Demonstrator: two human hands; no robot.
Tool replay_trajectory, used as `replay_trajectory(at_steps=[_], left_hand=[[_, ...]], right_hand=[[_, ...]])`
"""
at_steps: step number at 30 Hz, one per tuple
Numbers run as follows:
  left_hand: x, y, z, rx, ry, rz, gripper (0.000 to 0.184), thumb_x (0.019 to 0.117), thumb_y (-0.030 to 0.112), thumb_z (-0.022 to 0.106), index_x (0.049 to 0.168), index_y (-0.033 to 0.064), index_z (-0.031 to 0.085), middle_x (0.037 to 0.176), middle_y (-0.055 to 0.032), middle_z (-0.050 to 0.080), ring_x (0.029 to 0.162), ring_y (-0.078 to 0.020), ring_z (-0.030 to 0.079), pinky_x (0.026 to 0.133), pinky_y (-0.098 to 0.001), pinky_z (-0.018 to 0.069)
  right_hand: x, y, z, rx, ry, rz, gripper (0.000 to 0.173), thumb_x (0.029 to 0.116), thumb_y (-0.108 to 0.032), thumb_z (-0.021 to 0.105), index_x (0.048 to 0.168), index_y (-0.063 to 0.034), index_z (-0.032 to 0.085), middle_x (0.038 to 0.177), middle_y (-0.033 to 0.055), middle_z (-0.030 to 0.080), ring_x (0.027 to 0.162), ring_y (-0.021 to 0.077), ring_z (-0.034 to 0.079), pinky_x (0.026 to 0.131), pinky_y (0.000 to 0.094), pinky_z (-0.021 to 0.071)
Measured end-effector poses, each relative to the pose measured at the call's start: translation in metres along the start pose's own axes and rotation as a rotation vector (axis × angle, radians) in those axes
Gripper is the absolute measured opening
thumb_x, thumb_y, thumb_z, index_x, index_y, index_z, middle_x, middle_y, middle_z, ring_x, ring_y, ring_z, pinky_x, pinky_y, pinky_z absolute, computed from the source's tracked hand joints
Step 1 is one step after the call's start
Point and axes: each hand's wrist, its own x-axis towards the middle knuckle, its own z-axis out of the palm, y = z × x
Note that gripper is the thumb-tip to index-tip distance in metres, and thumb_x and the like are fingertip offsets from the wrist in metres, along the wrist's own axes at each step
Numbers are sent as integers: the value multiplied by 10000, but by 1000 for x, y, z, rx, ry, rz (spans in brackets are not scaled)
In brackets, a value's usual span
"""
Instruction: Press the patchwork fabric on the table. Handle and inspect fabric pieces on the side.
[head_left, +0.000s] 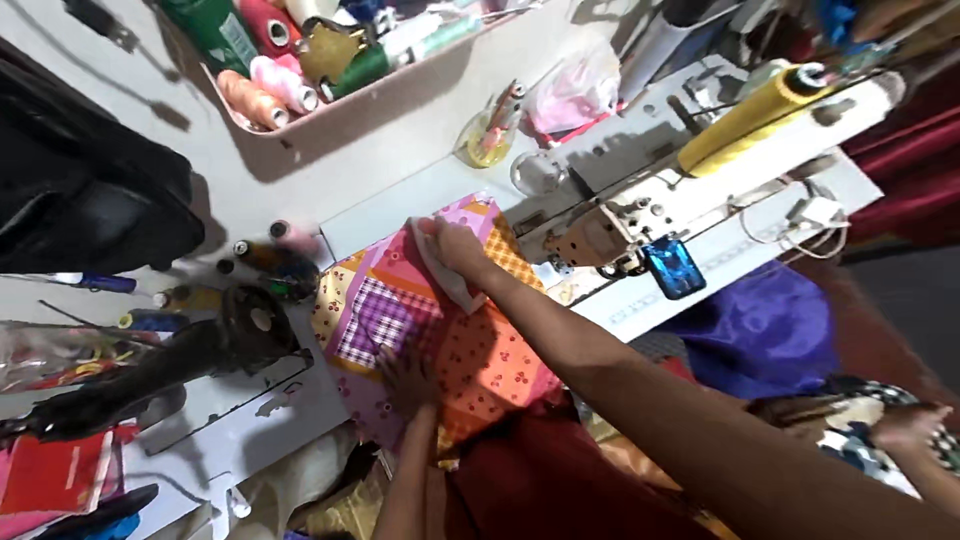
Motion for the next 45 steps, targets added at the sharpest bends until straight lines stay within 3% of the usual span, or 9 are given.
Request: replay_trajectory(at_steps=[7, 11, 14, 19, 30, 34, 37, 40, 45], left_hand=[[1, -4, 0, -39, -15, 6, 590, 1066, 453, 340, 1587, 184, 404, 1637, -341, 201, 1501, -583, 169, 1192, -680, 189], [0, -10, 4, -42, 95, 59, 582, 1071, 446, 336, 1542, 135, 477, 1587, -373, 293, 1449, -611, 282, 1182, -667, 250], [0, -10, 7, -56, 168, 91, 578, 1069, 427, 342, 1514, 100, 511, 1558, -386, 335, 1422, -619, 327, 1165, -667, 284], [1, -8, 4, -8, 79, 53, 579, 1063, 421, 327, 1541, 131, 477, 1589, -366, 296, 1454, -595, 289, 1185, -649, 254], [2, -6, -3, -21, -32, -8, 541, 1084, 399, 339, 1567, 178, 440, 1632, -337, 224, 1503, -556, 208, 1218, -624, 204], [4, -20, -8, -352, 45, 33, 510, 1079, 252, 358, 1511, 8, 476, 1601, -327, 313, 1505, -517, 255, 1233, -599, 200], [4, -43, -32, -896, 11, -43, 522, 1110, 182, 270, 1546, -102, 309, 1599, -296, 338, 1505, -367, 332, 1245, -447, 258], [5, -62, -39, -1235, 20, -252, 590, 1111, 298, 130, 1591, -39, 195, 1556, -271, 418, 1386, -291, 509, 1139, -385, 420], [-4, -71, -44, -1218, 41, -306, 611, 1107, 307, 92, 1576, -71, 194, 1536, -308, 417, 1369, -320, 510, 1111, -394, 426]], right_hand=[[-38, 57, -18, 30, 45, 129, 454, 1089, -392, 467, 1401, -68, 528, 1174, 280, 675, 1101, 484, 667, 881, 667, 522], [-44, 66, -10, 56, 48, 72, 467, 1081, -398, 487, 1426, -86, 526, 1181, 261, 681, 1101, 469, 669, 893, 666, 523], [-107, 88, 19, 38, 46, 17, 466, 1066, -379, 525, 1428, -86, 528, 1063, 244, 705, 995, 451, 699, 826, 645, 548], [-213, 83, 63, 28, -204, 75, 610, 1090, -443, 399, 1615, -143, 324, 1243, 232, 677, 1104, 436, 680, 922, 619, 529], [-33, 67, -10, 57, 123, 110, 476, 1075, -399, 485, 1384, -43, 553, 1201, 274, 671, 1118, 475, 660, 904, 677, 515], [-89, 98, 5, 25, 73, -15, 501, 1073, -375, 513, 1454, -50, 512, 1150, 283, 684, 1065, 487, 673, 894, 681, 512], [-172, 103, 48, -7, -9, -88, 511, 1064, -371, 535, 1483, -81, 494, 1030, 248, 710, 936, 453, 705, 813, 655, 550], [-222, 57, 83, -41, -292, -47, 598, 1084, -451, 399, 1594, -141, 361, 1269, 247, 662, 1158, 445, 652, 974, 640, 495], [-232, 3, 119, -97, -405, -162, 594, 1107, -439, 376, 1620, -148, 310, 1282, 252, 647, 1136, 450, 656, 932, 619, 516]])
